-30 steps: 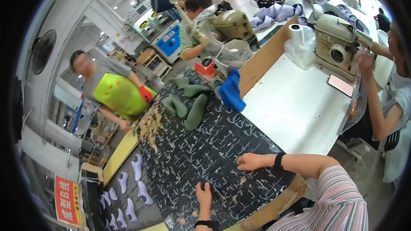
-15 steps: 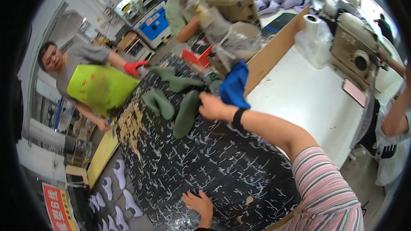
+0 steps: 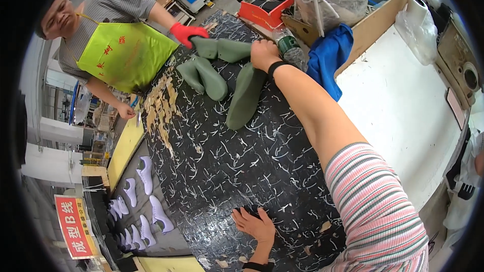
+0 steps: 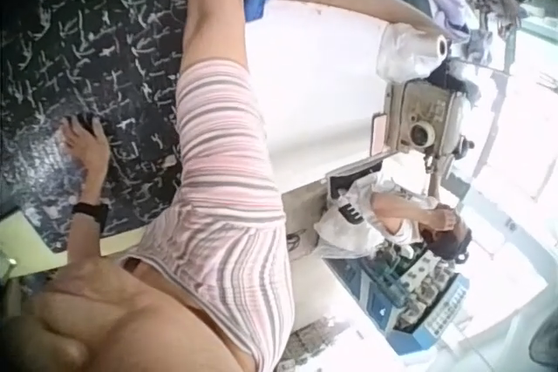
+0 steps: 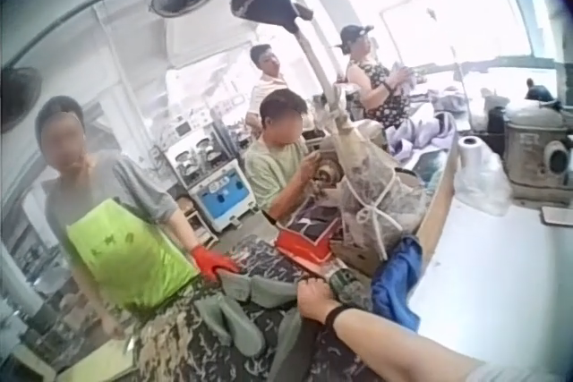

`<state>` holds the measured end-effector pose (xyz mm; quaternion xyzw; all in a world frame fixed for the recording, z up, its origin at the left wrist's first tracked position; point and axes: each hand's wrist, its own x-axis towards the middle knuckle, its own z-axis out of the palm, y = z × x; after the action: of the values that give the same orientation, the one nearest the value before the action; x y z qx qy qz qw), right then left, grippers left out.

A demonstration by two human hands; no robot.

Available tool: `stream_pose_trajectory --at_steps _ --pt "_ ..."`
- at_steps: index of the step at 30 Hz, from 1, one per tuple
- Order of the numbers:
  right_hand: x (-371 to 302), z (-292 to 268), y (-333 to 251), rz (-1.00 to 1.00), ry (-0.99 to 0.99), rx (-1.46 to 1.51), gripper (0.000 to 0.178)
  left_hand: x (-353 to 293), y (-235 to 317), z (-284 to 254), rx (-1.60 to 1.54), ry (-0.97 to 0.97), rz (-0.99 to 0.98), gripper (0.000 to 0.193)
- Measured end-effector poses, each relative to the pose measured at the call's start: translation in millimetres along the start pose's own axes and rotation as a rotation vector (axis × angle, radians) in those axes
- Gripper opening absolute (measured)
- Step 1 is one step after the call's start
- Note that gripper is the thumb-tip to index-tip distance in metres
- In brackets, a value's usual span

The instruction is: The recorder picks up green shoe lasts from a work table and organizes them onto a mobile rack, then moves the rack across the floor.

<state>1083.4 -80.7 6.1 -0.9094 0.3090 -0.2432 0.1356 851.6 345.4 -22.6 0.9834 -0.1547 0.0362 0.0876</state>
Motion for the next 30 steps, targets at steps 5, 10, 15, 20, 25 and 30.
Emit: stream_pose_trajectory --at_steps 5,10,15,20,25,30 --pt "-13.8 -18.9 -0.4 -0.199 -0.042 -0.078 0.013 -2.0 0.8 6.9 0.006 0.023 0.002 0.062" --pt "-67.4 -60.0 -5.3 -0.319 -0.315 -0.070 0.020 -4.6 -4.0 13.9 -0.041 0.119 0.071 0.057" --pt "-150.3 -99.9 -17.5 -0.446 -0.304 -0.086 0.017 -4.5 -18.5 29.9 -0.108 0.295 -0.047 0.054" --pt "-242.5 -129.1 -13.7 -0.495 -0.231 -0.015 0.025 -16.8 -3.9 -10.7 -0.400 0.237 -0.198 0.063" --pt "-333.3 -172.6 -3.3 -0.488 -0.353 -0.011 0.024 -28.4 -12.9 -32.8 -0.956 0.245 -0.277 0.067" --pt "-401.3 -222.6 -9.8 -0.586 -0.449 0.121 0.025 -16.2 -76.6 -41.1 -0.989 0.162 -0.294 0.056"
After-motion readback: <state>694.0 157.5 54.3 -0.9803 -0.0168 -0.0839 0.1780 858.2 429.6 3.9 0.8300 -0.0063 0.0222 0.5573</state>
